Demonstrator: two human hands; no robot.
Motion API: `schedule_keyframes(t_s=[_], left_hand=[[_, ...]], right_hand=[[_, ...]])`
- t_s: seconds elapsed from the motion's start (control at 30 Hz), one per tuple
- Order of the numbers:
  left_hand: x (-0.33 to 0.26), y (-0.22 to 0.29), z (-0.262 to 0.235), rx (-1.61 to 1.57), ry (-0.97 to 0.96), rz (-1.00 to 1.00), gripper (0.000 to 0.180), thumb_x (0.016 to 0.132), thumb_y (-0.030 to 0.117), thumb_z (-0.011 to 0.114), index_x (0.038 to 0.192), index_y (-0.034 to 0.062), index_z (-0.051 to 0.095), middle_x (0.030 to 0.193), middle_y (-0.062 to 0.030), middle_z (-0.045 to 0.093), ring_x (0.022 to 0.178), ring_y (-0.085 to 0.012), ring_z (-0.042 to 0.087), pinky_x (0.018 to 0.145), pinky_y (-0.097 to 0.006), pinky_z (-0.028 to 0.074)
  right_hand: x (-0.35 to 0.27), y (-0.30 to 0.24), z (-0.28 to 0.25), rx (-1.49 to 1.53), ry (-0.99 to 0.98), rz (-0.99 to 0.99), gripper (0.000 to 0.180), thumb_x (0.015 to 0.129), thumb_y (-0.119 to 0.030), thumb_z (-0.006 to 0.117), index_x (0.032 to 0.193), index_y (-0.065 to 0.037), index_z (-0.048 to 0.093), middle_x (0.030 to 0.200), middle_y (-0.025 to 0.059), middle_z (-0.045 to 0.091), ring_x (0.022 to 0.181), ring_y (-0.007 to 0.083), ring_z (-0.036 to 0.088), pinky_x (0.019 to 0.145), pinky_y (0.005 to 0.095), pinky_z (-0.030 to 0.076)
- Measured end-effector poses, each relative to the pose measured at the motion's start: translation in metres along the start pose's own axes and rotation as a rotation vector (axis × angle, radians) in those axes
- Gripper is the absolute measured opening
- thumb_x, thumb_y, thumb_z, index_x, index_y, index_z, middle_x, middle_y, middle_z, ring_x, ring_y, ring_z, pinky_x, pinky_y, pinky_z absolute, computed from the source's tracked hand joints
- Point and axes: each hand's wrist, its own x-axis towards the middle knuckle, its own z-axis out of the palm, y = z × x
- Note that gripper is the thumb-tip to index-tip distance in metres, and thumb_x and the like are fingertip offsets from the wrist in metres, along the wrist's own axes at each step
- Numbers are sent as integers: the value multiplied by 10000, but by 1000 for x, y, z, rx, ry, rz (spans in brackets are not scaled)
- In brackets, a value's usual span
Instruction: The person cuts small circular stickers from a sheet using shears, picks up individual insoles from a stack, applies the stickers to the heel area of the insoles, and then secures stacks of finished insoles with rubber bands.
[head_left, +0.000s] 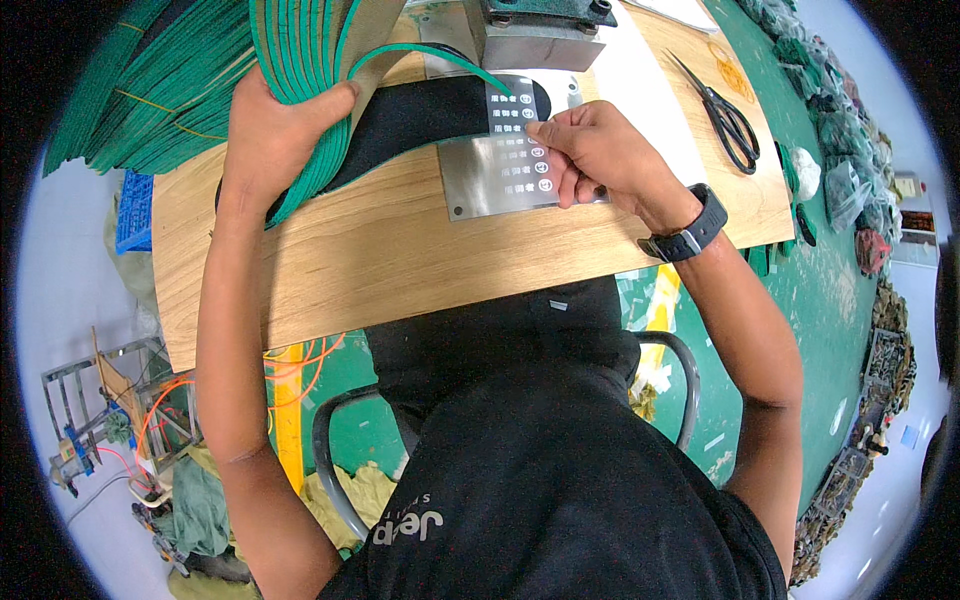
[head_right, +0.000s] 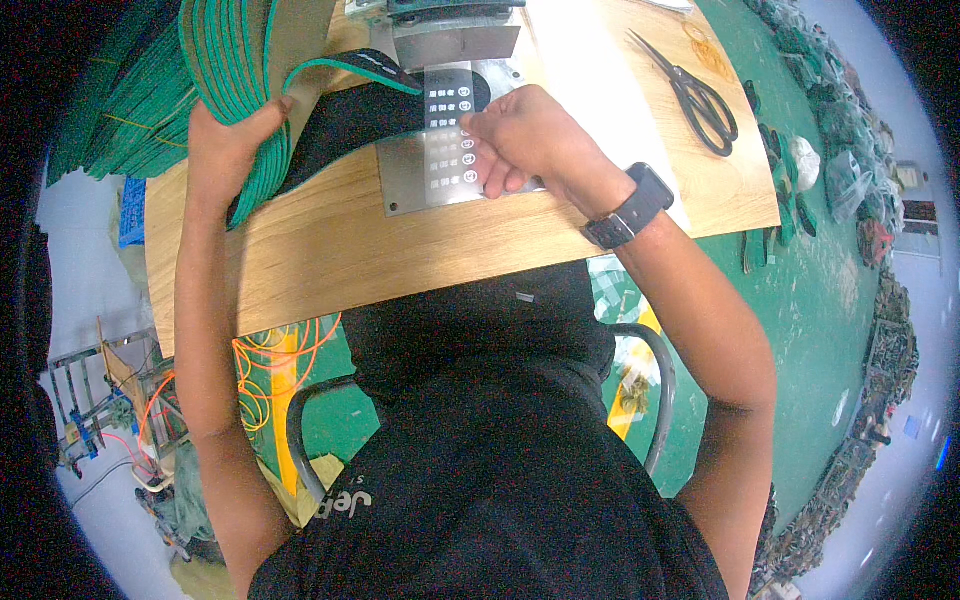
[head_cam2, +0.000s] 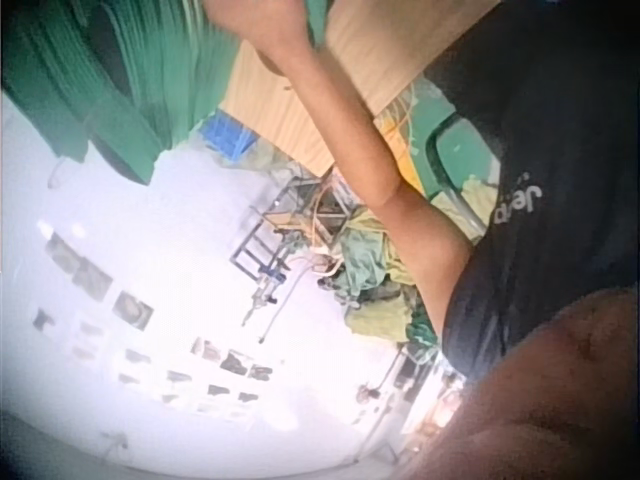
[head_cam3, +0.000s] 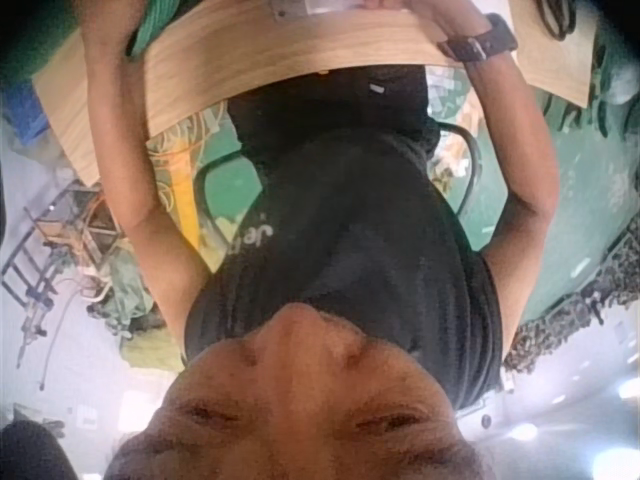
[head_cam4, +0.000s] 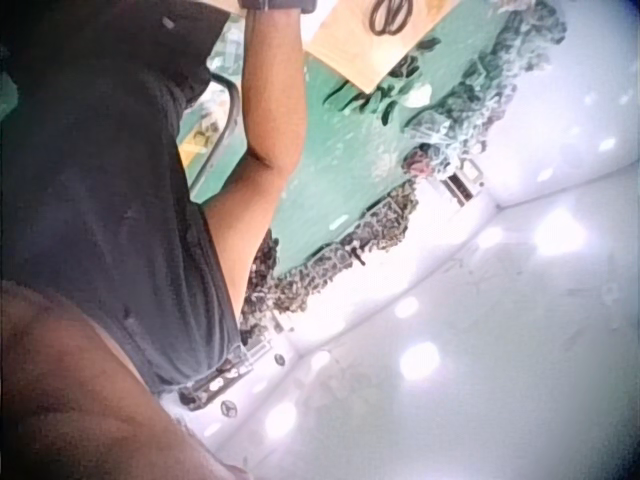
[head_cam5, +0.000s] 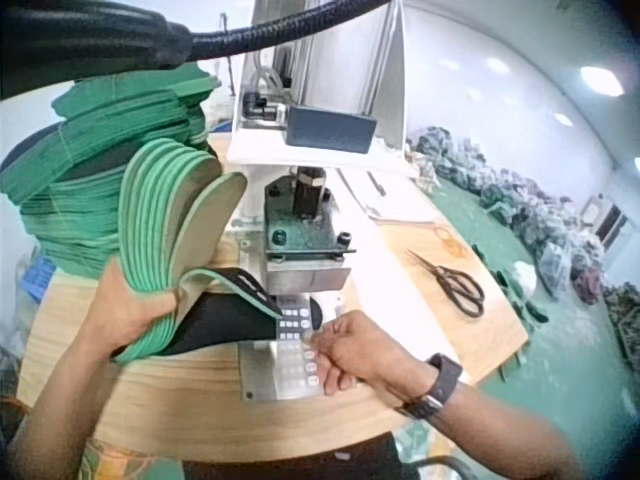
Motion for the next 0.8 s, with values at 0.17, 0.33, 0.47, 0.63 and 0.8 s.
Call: schedule_keyframes(t_s=[0.17, 0.33, 0.47, 0.63, 0.8], left_hand=[[-1, 1, 3, -10, 34, -7, 244, 710, 151, 712, 894, 5, 646, 816, -51, 666, 704, -107, 591, 700, -275, 489], [-2, 5, 6, -13, 37, -13, 246, 713, 167, 714, 882, 3, 647, 803, -50, 662, 691, -101, 582, 684, -269, 484], [-3, 6, 7, -18, 30, 0, 240, 712, 172, 713, 870, 6, 644, 784, -40, 654, 683, -96, 571, 676, -264, 479], [-5, 8, 8, 47, 32, -8, 224, 709, 168, 702, 853, 10, 635, 766, -33, 649, 675, -91, 563, 675, -263, 477], [-5, 6, 9, 36, 17, 1, 227, 708, 171, 699, 851, 8, 631, 757, -42, 647, 664, -97, 565, 675, -266, 480]], right_hand=[[1, -1, 0, 11, 1, 24, 314, 909, -206, 540, 685, 8, 592, 553, 97, 603, 448, 156, 593, 386, 234, 441], [2, 3, -2, 7, -12, 15, 321, 903, -217, 542, 687, 15, 588, 568, 106, 610, 461, 157, 601, 396, 234, 452], [-1, 3, 0, 55, 1, 7, 348, 906, -253, 544, 690, 16, 587, 576, 111, 613, 463, 159, 603, 395, 233, 451], [-10, -1, 1, 109, 36, -3, 358, 910, -284, 541, 727, 21, 588, 589, 114, 619, 464, 161, 604, 395, 234, 448], [-7, 6, -1, 130, -2, -7, 328, 902, -259, 546, 745, 25, 591, 603, 115, 625, 467, 160, 604, 396, 233, 445]])
